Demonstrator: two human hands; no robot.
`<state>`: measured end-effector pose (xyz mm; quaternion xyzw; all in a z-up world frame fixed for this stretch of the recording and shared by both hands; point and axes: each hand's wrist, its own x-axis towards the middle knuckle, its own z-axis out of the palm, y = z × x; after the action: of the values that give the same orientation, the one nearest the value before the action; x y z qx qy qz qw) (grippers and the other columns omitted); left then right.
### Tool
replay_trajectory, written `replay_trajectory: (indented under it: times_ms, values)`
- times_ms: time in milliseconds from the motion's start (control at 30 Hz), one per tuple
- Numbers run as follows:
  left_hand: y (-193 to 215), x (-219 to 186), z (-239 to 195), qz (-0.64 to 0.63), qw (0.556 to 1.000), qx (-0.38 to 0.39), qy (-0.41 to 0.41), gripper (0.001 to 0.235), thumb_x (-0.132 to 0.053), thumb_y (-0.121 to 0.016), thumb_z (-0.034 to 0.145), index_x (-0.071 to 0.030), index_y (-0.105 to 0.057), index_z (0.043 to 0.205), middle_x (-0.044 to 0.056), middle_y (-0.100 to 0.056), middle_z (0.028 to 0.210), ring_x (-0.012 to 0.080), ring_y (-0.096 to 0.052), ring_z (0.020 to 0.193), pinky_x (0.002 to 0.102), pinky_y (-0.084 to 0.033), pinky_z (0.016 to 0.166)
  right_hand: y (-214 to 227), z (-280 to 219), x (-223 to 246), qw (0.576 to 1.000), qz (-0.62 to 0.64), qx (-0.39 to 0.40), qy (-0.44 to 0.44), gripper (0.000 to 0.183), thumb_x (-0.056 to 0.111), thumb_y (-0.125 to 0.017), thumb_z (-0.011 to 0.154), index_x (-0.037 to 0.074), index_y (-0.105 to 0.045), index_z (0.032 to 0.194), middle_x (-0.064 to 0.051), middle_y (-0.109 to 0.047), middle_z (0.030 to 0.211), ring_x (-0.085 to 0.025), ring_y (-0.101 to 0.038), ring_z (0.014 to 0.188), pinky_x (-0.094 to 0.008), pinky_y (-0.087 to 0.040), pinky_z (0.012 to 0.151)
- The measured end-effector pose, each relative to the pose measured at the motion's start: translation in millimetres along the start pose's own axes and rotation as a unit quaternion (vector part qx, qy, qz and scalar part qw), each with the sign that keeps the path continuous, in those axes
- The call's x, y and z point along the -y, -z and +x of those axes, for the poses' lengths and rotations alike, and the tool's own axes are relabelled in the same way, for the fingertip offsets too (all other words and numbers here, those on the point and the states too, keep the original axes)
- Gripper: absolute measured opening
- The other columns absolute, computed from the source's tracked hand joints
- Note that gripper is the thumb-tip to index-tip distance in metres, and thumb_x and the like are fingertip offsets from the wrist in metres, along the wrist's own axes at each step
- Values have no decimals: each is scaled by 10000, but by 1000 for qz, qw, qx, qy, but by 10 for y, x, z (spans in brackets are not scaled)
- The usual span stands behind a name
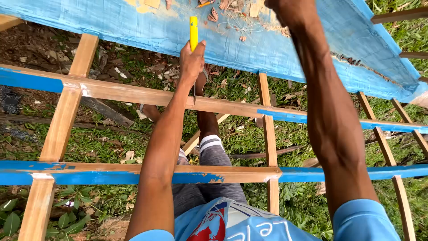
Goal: Scraping and chipping material from the interior of a boat hull using a hammer and chisel
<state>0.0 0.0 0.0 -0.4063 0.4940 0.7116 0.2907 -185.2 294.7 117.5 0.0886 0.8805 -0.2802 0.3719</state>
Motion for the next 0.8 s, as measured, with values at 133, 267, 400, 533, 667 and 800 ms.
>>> replay_trajectory:
  times_ms: [133, 267, 400, 533, 667, 800]
  values:
    - [-42, 102, 47, 41, 999, 27, -1, 261, -405, -810, 1159, -181, -682, 1197, -96, -524, 784, 47, -455, 581, 250, -382, 423, -380, -28, 258, 992, 111, 14, -52, 209, 79, -687, 1113, 226, -718, 968, 33, -741, 883, -80, -678, 680, -304, -570, 456]
    - [79, 220, 21, 49, 998, 25, 16, 326, -396, -788, 1200, -116, -675, 1324, -84, -531, 819, 48, -459, 573, 240, -418, 431, -538, 25, 423, 959, -213, 187, 16, 146, 72, -690, 1121, 182, -779, 1159, -61, -739, 928, -280, -705, 804, -479, -580, 684]
    - [1, 121, -24, 44, 998, 43, 12, 278, -398, -792, 1174, -159, -672, 1248, -96, -505, 832, 39, -429, 608, 239, -382, 433, -848, 310, 2, 1000, 16, 3, -7, 444, -72, -568, 933, 228, -242, 953, 12, -289, 871, -162, -360, 754, -427, -260, 645]
    - [-54, 79, -12, 65, 995, 73, -11, 302, -405, -767, 1213, -130, -658, 1274, -101, -499, 796, 37, -445, 562, 245, -447, 409, -564, -74, 437, 969, -98, 226, -33, 194, -51, -631, 1084, 51, -737, 958, -103, -767, 906, -149, -564, 591, -345, -521, 508]
    - [133, -300, -308, 161, 979, 122, 13, 361, -383, -665, 1244, -98, -556, 1437, -26, -548, 995, 75, -518, 732, 267, -529, 596, -486, -408, 265, 984, -104, 142, -13, 233, 300, -854, 1141, 135, -790, 1293, -76, -807, 1096, -235, -722, 885, -428, -593, 760]
    - [573, -652, -65, 16, 988, 154, -3, 159, -182, -648, 1111, -118, -643, 1257, -36, -590, 1035, 61, -481, 748, 240, -435, 586, -154, -1368, 646, 985, 156, 54, -48, 223, 305, -826, 1198, 113, -736, 1269, -14, -648, 1048, -145, -599, 901, -304, -521, 767]
